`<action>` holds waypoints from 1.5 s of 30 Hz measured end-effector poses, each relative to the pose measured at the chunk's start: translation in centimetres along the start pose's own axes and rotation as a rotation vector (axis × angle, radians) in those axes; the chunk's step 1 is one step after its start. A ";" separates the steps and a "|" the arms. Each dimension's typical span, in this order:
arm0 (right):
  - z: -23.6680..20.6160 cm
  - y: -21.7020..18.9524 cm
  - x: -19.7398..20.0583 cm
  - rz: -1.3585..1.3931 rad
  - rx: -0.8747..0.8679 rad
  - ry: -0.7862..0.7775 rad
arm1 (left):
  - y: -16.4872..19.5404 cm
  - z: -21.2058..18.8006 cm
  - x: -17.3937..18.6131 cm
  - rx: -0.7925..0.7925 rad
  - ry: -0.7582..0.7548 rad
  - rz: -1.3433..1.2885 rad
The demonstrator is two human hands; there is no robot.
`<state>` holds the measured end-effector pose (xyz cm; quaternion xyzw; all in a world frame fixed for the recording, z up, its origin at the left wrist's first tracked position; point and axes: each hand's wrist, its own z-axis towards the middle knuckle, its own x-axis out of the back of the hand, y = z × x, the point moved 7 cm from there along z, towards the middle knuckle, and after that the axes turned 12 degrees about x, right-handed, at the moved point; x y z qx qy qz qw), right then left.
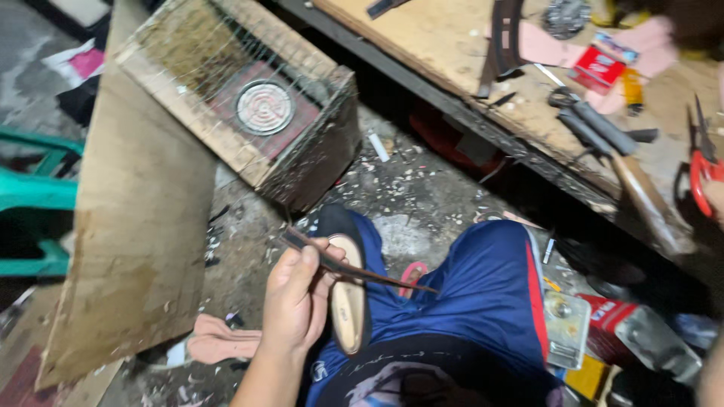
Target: The person sits on the floor and hammers a black shoe upper onto a pink insole/sole unit, using pincers to grip and pull the material and a hammer to tap it into shape. They turn the shoe over repeatedly, press the sole flat, then hold the shoe against a small metal anvil block and hammer the sole edge before setting it down.
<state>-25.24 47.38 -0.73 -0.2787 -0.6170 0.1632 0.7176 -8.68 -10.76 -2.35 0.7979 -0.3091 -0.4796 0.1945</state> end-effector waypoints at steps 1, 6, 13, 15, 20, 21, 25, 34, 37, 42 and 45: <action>-0.2 0.4 0.2 0.146 -0.028 0.018 | -0.1 -0.2 -0.6 0.003 -0.023 0.006; -3.5 -1.7 0.2 0.849 -0.053 0.008 | -1.5 0.2 -3.7 0.056 -0.103 0.090; -4.8 -6.3 -1.7 1.048 -0.010 -0.087 | -4.9 0.2 -6.3 0.160 -0.167 0.275; -3.5 -5.8 -1.6 0.992 -0.028 -0.065 | -5.5 0.0 -6.2 0.183 -0.163 0.276; -1.7 -3.0 -0.2 0.391 0.053 0.024 | -5.8 -0.2 -4.3 0.225 -0.076 0.164; -1.5 -2.5 0.4 0.167 0.069 0.058 | -5.8 -0.2 -4.0 0.225 -0.071 0.142; -1.2 -1.8 1.8 -0.469 0.213 0.144 | -5.8 -0.4 -2.5 0.236 -0.046 0.094; 0.2 -2.0 2.4 -0.271 0.144 0.156 | -6.2 -0.4 -2.6 0.230 -0.057 0.094; -0.2 -2.3 0.4 0.556 -0.091 -0.100 | -6.0 -0.6 -3.3 0.244 -0.057 0.113; -5.0 -8.7 -2.2 1.258 0.073 -0.236 | -5.2 -0.5 -6.1 0.191 -0.102 0.284; -10.0 -12.8 -7.0 1.030 0.132 -0.459 | -4.8 -0.4 -7.3 0.190 -0.067 0.415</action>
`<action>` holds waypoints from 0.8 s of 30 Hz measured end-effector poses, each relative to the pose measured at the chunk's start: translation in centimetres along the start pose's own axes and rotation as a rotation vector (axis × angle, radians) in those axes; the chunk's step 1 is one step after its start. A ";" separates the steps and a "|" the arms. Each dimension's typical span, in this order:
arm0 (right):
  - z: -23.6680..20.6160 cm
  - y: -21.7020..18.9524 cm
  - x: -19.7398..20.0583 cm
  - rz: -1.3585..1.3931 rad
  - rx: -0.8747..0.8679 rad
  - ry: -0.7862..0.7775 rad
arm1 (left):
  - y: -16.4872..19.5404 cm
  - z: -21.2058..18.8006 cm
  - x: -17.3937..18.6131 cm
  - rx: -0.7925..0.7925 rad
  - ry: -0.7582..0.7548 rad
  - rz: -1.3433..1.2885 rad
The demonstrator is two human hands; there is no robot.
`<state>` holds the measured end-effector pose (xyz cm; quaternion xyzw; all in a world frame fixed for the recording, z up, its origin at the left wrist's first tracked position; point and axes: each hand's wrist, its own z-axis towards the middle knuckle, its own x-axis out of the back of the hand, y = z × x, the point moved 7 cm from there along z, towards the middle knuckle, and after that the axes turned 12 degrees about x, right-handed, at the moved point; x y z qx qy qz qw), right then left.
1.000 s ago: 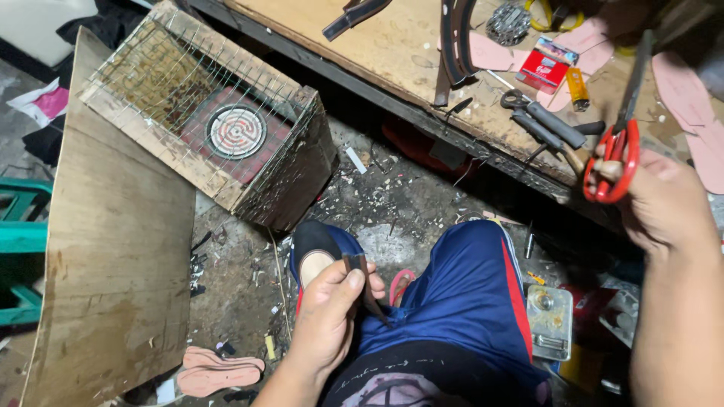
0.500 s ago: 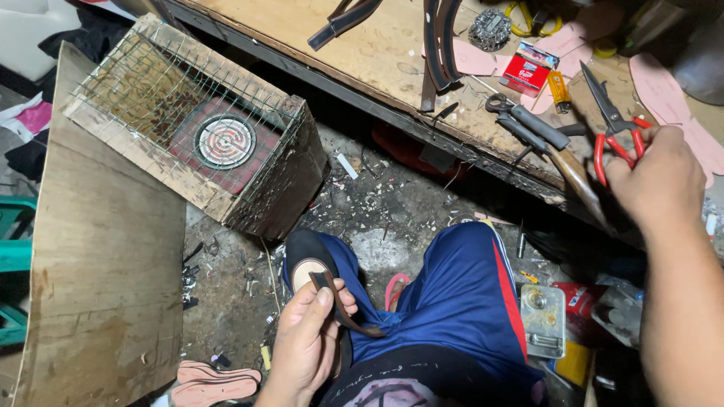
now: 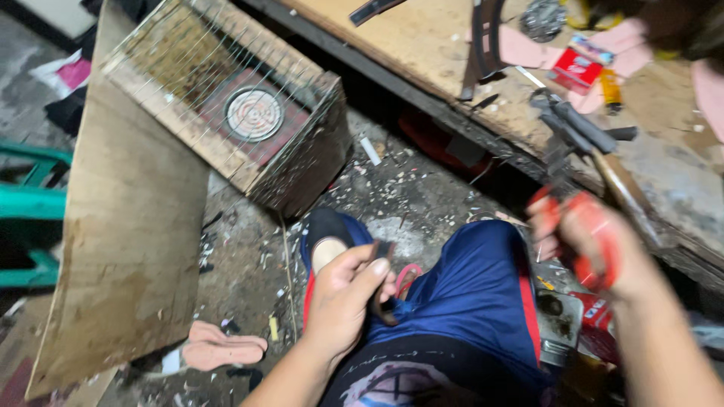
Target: The person sits on the floor and hammers a black shoe upper onto a pink insole/sole unit, using pincers to grip and pull the material and a hammer to tap it into shape. They turn the shoe over repeatedly, press the sole flat, then hold the shoe against a small metal anvil block and hammer the sole edge before setting it down.
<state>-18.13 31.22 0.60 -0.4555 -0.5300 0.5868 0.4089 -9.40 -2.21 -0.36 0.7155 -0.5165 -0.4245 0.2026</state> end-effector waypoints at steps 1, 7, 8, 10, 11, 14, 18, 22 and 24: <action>-0.5 0.9 -3.4 -0.059 -0.002 -0.173 | 0.1 0.2 -0.2 0.023 0.014 0.012; -3.9 5.5 -13.6 -0.296 -0.308 -0.437 | 0.5 0.6 -1.7 0.034 -0.086 0.012; -3.9 5.5 -14.1 -0.285 -0.311 -0.438 | 0.3 0.5 -1.6 0.041 -0.086 0.018; -3.8 5.3 -14.8 -0.264 -0.319 -0.443 | 0.1 0.4 -1.4 0.028 -0.092 0.027; -3.6 5.2 -14.8 -0.281 -0.322 -0.446 | -0.1 0.5 -1.3 0.022 -0.096 0.031; -3.3 5.0 -14.9 -0.335 -0.344 -0.458 | -0.6 0.7 -0.6 0.046 -0.058 0.040; -3.6 5.6 -14.9 -0.292 -0.372 -0.452 | -1.1 0.9 -0.2 0.056 -0.069 0.034; -4.3 7.4 -14.2 -0.172 -0.399 -0.390 | -1.3 1.0 0.1 0.077 -0.067 0.007; -4.9 9.1 -13.1 -0.202 -0.521 -0.284 | -1.3 1.2 0.3 0.081 -0.062 -0.001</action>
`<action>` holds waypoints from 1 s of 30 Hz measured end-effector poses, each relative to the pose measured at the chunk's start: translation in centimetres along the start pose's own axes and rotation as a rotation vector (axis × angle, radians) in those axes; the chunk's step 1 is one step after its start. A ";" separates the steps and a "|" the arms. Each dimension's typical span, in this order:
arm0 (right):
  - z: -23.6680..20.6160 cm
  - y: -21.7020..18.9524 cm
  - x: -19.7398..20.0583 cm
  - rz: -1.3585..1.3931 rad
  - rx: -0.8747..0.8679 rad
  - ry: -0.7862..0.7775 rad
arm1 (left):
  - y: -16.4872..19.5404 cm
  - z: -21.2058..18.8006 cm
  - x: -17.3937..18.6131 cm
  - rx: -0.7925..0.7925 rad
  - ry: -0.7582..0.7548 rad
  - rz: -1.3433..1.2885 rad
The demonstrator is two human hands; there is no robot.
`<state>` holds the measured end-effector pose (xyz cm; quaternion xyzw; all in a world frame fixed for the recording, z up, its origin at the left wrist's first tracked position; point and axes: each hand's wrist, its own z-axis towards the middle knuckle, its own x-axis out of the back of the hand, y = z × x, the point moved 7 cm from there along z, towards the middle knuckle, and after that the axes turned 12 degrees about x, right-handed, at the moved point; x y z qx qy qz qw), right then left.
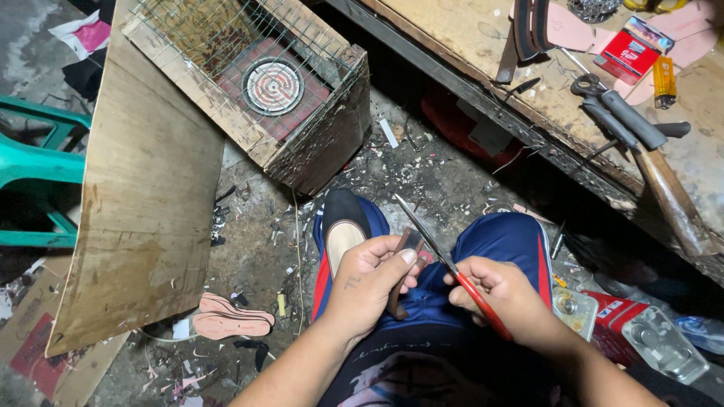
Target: The person sits on the floor and hammers a black shoe upper onto a pink insole/sole unit, using pincers to grip and pull the material and a hammer to tap it into shape. They turn the shoe over repeatedly, press the sole flat, then hold the shoe against a small metal anvil block and hammer the sole edge before setting it down.
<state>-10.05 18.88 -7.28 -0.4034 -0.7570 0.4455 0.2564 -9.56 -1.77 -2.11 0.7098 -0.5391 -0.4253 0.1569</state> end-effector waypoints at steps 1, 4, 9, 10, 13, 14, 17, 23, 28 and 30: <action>0.0 0.9 0.2 0.008 -0.066 0.050 | 0.0 0.1 0.1 0.005 0.007 -0.001; 0.7 0.1 -0.3 0.198 0.169 0.093 | -0.3 0.2 -0.8 0.001 -0.093 0.026; 0.4 -3.2 0.0 0.329 0.333 0.242 | -2.4 -0.6 -3.3 0.136 -0.224 0.111; 0.1 -3.9 0.5 0.260 0.324 0.292 | -2.4 -0.8 -3.5 0.135 -0.231 0.122; -1.3 -8.3 3.4 0.023 0.598 0.439 | -0.9 -1.8 -3.4 -0.049 -0.253 0.465; -1.7 -9.0 4.5 0.026 0.627 0.498 | -0.3 -2.4 -3.3 -0.142 -0.257 0.628; -3.1 -10.3 7.3 0.022 0.734 0.647 | 0.4 -3.4 -3.9 -0.437 -0.206 1.182; -1.5 -7.9 7.0 0.066 0.641 0.553 | 1.6 -0.6 0.3 -0.123 0.135 0.223; 1.0 -3.6 -0.5 0.072 0.436 0.046 | 4.5 -0.7 1.7 -0.282 0.181 -0.162; 1.1 -2.2 -2.1 0.022 0.375 -0.010 | 4.6 -0.8 1.6 -0.280 0.182 -0.224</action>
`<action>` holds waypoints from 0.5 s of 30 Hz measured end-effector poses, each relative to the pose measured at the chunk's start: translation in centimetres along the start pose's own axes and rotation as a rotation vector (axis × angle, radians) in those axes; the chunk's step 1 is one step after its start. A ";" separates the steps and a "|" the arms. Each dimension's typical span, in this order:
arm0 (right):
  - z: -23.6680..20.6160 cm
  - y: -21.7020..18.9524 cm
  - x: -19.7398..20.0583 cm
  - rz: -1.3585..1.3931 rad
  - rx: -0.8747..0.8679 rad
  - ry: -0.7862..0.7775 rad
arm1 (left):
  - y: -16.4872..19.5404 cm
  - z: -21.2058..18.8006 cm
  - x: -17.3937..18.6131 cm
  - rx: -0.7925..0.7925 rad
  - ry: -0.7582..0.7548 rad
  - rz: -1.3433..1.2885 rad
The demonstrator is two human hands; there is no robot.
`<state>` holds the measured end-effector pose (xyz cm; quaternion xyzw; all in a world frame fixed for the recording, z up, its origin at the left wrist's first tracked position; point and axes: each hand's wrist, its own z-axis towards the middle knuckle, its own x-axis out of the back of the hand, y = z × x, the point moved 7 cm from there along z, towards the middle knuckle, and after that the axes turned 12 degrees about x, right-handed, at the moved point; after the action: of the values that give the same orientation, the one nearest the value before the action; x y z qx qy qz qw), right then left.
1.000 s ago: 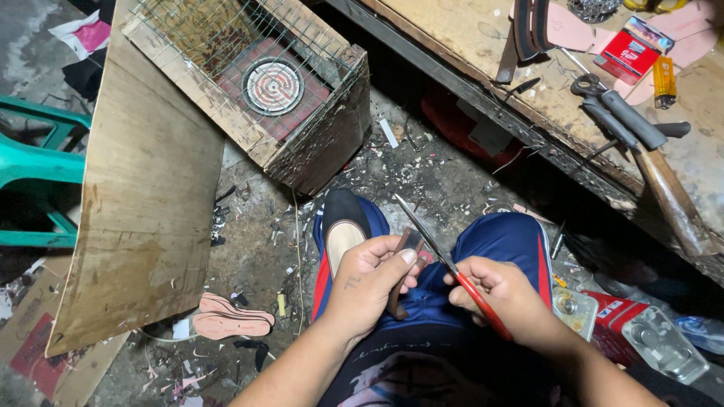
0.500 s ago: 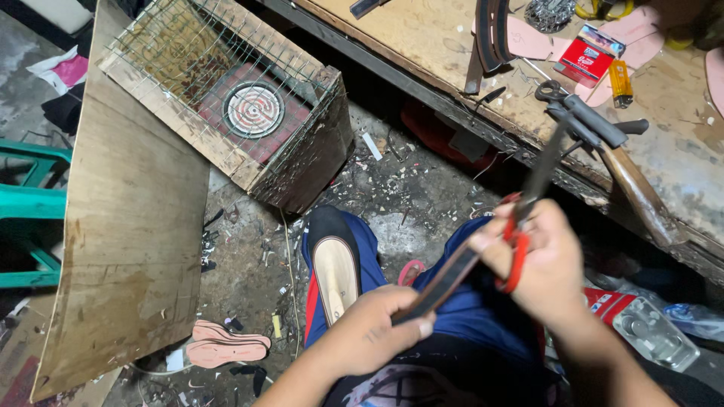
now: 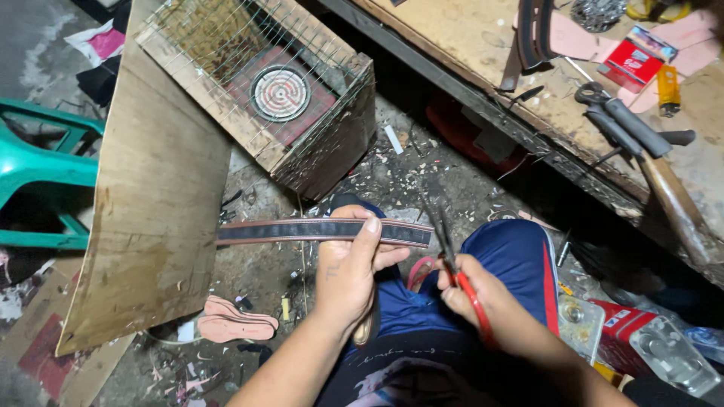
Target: The person sits on the floor and hammers a black shoe upper onto a pink insole/sole unit, using pincers to grip and pull the material and a hammer to tap it into shape. They turn the shoe over repeatedly, press the sole flat, then hold the shoe against a small metal anvil block and hammer the sole edge before setting it down.
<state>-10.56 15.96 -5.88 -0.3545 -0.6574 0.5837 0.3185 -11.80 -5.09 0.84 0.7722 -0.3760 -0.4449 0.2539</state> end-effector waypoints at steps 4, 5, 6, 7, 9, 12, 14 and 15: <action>-0.2 0.9 -1.4 0.046 -0.049 -0.035 | -0.5 -0.2 -0.3 0.009 0.021 -0.066; -0.1 0.8 -1.6 0.013 -0.032 -0.054 | -0.7 -0.2 -0.3 0.007 0.024 -0.082; 0.0 0.6 -1.7 -0.019 -0.015 -0.074 | -0.9 -0.1 -0.3 0.002 0.024 -0.093; 0.2 0.4 -1.8 -0.051 0.000 -0.094 | -1.1 -0.1 -0.3 -0.003 0.025 -0.103; 0.5 0.4 -1.9 0.026 -0.009 -0.063 | -1.4 -0.2 -0.3 -0.007 0.022 -0.130; 0.7 0.6 -1.9 -0.031 0.002 -0.031 | -1.8 -0.3 -0.2 -0.004 0.008 -0.163; 0.6 1.0 -1.9 -0.050 0.008 0.007 | -2.1 -0.4 -0.3 0.002 0.000 -0.168; 0.5 1.3 -2.0 -0.020 0.005 0.036 | -2.2 -0.4 -0.3 0.008 0.003 -0.172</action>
<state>-9.77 14.11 -7.19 -0.3574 -0.6536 0.5757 0.3372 -10.71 -3.54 -0.44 0.8033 -0.3097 -0.4624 0.2119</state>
